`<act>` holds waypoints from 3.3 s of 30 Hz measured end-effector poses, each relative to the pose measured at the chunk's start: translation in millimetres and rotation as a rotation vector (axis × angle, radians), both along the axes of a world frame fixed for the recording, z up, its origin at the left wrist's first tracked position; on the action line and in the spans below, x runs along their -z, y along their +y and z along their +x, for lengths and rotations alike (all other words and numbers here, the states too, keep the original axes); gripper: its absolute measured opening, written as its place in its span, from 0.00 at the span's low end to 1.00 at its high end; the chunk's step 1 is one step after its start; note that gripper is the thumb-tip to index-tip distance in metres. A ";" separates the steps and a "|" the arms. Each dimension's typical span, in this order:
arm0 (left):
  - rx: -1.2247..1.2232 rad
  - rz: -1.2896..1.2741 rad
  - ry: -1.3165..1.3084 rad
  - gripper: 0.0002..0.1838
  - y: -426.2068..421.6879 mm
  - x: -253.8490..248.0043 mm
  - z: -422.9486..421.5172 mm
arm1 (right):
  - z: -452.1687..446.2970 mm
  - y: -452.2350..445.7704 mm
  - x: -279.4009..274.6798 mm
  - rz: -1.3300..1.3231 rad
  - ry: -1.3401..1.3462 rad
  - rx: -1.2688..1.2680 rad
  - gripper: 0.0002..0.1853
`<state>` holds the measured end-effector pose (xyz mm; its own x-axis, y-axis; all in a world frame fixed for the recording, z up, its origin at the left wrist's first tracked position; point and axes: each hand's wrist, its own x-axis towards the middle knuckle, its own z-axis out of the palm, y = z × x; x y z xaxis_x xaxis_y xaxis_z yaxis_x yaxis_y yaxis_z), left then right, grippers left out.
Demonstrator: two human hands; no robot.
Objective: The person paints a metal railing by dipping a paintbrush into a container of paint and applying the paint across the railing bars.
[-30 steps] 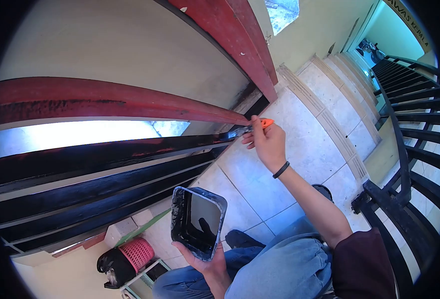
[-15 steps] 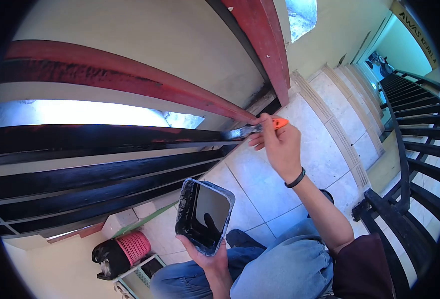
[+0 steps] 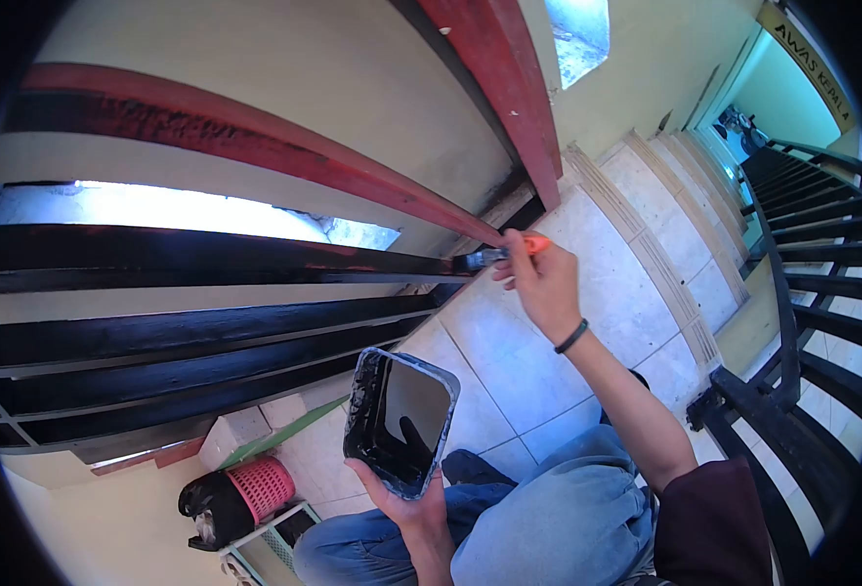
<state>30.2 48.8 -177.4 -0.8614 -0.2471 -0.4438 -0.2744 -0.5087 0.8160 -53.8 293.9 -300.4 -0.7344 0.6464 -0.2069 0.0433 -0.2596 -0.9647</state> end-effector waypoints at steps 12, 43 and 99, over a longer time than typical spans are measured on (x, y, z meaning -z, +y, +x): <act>-0.011 0.004 0.011 0.36 -0.1 2.6 1.0 | 2.8 -2.1 31.7 -0.231 0.049 -0.017 0.25; 0.080 -0.032 0.024 0.35 7.5 11.9 1.1 | 3.5 1.9 56.0 -0.532 0.072 0.033 0.25; -0.002 -0.063 -0.014 0.36 8.8 13.0 1.4 | 5.1 -14.2 84.7 -0.366 0.062 0.021 0.23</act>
